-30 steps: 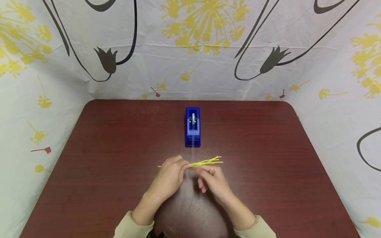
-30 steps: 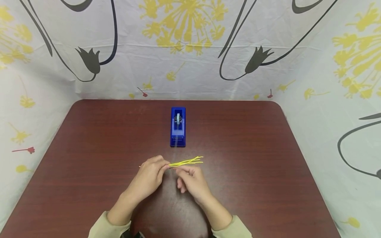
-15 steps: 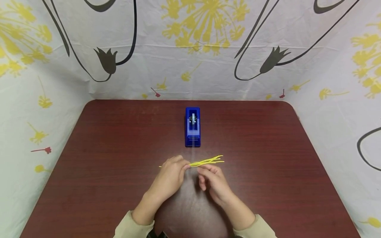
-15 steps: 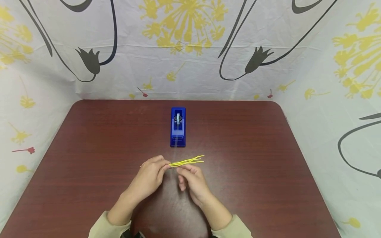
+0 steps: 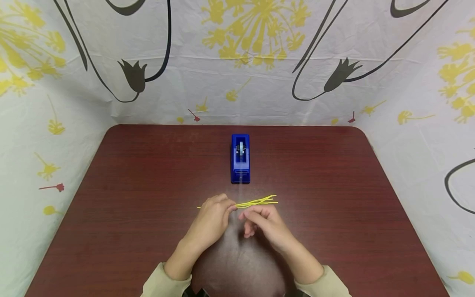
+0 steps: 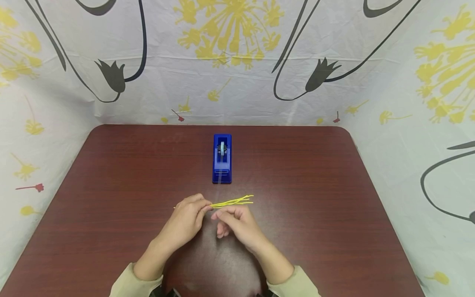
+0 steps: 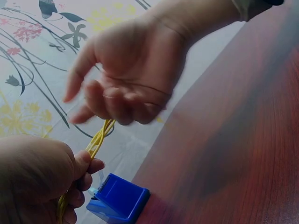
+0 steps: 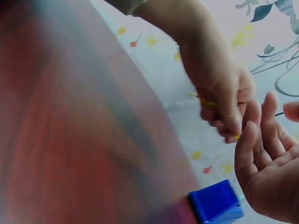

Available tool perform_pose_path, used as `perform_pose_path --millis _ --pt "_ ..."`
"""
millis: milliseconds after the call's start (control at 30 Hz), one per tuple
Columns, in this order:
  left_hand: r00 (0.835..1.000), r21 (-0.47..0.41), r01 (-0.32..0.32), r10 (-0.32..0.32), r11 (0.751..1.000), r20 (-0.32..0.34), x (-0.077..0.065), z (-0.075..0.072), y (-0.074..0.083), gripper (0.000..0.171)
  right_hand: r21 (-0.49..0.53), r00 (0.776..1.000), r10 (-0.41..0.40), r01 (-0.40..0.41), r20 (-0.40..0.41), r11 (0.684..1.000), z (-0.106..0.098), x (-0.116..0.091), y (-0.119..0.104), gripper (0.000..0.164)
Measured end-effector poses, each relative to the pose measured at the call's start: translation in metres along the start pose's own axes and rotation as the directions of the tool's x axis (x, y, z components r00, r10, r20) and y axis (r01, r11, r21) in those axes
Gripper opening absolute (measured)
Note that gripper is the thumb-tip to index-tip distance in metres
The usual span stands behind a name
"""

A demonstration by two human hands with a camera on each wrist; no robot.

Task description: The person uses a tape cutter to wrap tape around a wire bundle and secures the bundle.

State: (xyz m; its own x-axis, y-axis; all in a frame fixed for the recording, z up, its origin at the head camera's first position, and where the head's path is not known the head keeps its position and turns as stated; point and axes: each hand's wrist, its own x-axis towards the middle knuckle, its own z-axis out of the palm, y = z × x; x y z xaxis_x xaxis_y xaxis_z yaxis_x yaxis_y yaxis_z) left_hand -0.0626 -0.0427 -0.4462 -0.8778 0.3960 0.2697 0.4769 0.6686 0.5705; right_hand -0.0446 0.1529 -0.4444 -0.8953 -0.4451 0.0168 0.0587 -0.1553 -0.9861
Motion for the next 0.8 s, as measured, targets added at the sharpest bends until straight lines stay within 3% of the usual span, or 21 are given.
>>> perform_pose_path --millis 100,200,300,400,467,600,700,800 --pt "1.0 0.01 0.0 0.0 1.0 0.001 0.0 0.001 -0.001 0.007 -0.04 0.997 -0.074 0.074 -0.003 0.996 -0.003 0.001 -0.009 0.026" --pt "1.0 0.015 -0.007 0.007 1.0 -0.003 0.001 0.002 -0.001 0.007 -0.152 0.98 -0.187 0.176 -0.066 0.973 -0.006 0.003 -0.015 0.017" --pt "1.0 0.026 -0.02 0.02 0.999 -0.001 0.001 0.002 -0.001 0.007 -0.29 0.943 -0.305 0.258 -0.13 0.921 -0.008 0.005 -0.018 0.01" --pt "0.999 0.036 -0.038 0.038 0.999 0.007 0.001 0.003 0.0 0.008 -0.445 0.911 -0.388 0.291 -0.142 0.847 -0.01 0.008 -0.019 0.014" --pt "0.999 0.04 -0.051 0.051 0.998 0.008 0.0 0.003 0.0 0.008 -0.543 0.898 -0.425 0.3 -0.118 0.785 -0.012 0.009 -0.019 0.017" --pt "0.997 0.05 -0.08 0.08 0.996 -0.005 0.0 0.003 0.0 0.007 -0.712 0.878 -0.478 0.324 -0.02 0.624 -0.016 0.012 -0.016 0.019" --pt "0.995 0.059 -0.098 0.1 0.993 -0.021 0.0 0.003 -0.001 0.007 -0.804 0.884 -0.464 0.316 0.057 0.504 -0.019 0.015 -0.015 0.017" --pt "0.992 0.067 -0.113 0.117 0.991 -0.047 0.0 0.003 -0.001 0.006 -0.893 0.912 -0.388 0.278 0.131 0.354 -0.02 0.016 -0.019 0.012"
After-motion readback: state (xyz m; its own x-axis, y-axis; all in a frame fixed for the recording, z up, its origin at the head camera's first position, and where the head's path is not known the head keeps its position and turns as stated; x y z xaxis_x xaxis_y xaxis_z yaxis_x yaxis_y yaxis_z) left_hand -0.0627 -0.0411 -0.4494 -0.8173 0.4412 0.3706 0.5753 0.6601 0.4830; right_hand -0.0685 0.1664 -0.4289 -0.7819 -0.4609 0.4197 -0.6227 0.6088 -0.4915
